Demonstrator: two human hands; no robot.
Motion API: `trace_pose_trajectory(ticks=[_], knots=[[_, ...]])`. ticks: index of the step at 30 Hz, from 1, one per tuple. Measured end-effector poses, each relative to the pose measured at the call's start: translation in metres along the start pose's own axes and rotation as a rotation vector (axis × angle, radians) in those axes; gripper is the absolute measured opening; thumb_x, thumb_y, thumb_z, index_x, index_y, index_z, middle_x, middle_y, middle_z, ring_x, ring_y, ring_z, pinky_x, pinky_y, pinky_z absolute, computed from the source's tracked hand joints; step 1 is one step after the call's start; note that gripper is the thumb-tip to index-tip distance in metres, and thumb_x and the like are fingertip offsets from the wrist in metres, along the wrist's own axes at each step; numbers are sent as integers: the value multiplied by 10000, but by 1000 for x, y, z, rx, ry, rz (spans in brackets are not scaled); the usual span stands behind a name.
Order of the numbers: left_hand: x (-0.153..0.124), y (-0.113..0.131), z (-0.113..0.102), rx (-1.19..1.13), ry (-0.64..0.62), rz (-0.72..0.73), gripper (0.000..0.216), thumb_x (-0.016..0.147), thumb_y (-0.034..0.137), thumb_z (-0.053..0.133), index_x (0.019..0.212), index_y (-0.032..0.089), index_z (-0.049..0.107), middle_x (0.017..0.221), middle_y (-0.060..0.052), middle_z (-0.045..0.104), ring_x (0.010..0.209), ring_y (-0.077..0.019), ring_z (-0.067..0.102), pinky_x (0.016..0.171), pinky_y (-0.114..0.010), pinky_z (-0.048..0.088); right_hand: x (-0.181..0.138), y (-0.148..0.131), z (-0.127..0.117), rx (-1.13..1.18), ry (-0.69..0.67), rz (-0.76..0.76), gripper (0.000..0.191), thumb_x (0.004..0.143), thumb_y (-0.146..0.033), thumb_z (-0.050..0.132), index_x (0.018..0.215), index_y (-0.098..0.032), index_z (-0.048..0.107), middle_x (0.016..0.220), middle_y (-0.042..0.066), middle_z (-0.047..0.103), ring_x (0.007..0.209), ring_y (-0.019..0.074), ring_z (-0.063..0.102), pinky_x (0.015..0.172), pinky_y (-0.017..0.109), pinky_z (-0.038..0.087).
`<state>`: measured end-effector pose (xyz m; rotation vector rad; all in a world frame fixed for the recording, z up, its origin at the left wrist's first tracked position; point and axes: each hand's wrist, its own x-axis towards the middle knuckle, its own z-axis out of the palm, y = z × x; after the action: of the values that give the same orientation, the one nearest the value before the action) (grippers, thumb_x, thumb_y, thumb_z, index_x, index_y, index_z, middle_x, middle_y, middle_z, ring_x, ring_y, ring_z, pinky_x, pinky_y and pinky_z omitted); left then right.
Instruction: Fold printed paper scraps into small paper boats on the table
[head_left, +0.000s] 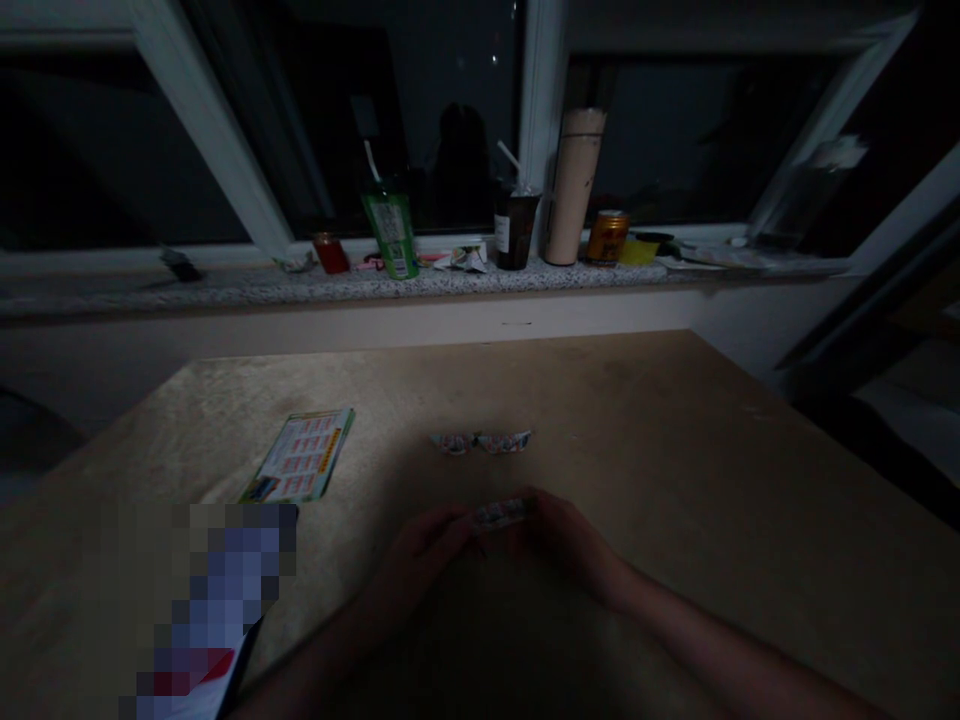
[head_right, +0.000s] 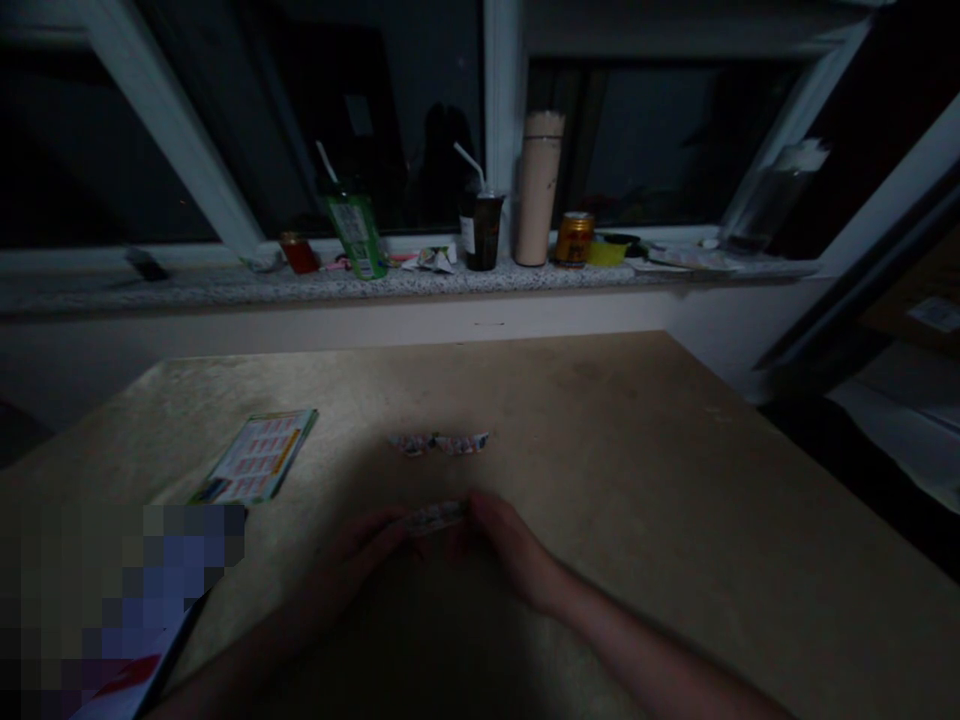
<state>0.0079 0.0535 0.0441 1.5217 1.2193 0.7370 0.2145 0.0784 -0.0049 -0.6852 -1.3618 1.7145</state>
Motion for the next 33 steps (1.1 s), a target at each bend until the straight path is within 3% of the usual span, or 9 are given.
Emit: trace_pose_trajectory(ticks=[7,14,20,24,28,33], knots=[[2,-4,0,-86,-24,-27,261,811,405,593,950,198,669,890,-30,709,850,-237,638,767,-317,466,0,-7,-1,105,-33,30,385,884,-508,527,1040,-171,629,854,59,654,699,162,592,654,289,457],[1,-6,2,-155,-30,-16,345,769,398,653,1055,207,623,998,-57,702,906,-251,640,796,-353,472,-2,-20,3,18,-18,34,326,853,-429,603,1080,-195,617,955,53,645,811,171,598,707,283,463],[-1,-12,-2,-146,28,22,341,919,465,444,1069,226,634,1053,-29,672,998,-241,598,904,-350,416,-1,-14,2,94,-21,59,352,845,-452,593,1067,-181,624,910,53,645,739,169,600,688,297,460],[-2,-14,-3,-134,69,-15,321,938,436,438,1113,241,624,1090,-14,662,1036,-243,583,899,-326,418,0,-9,0,141,-39,70,344,860,-434,575,1097,-187,611,940,59,647,724,166,611,676,298,470],[-1,-13,-2,-126,76,-57,347,959,451,401,1122,233,617,912,-5,698,882,-231,630,822,-322,447,-2,-14,2,127,-64,90,355,876,-443,550,1111,-181,598,826,40,655,669,162,614,643,290,463],[1,-14,1,-127,68,-76,426,974,502,333,1148,216,597,637,24,652,711,-218,635,735,-310,451,-2,-17,3,51,49,100,326,854,-477,580,989,-181,584,613,-20,596,561,123,547,557,232,379]])
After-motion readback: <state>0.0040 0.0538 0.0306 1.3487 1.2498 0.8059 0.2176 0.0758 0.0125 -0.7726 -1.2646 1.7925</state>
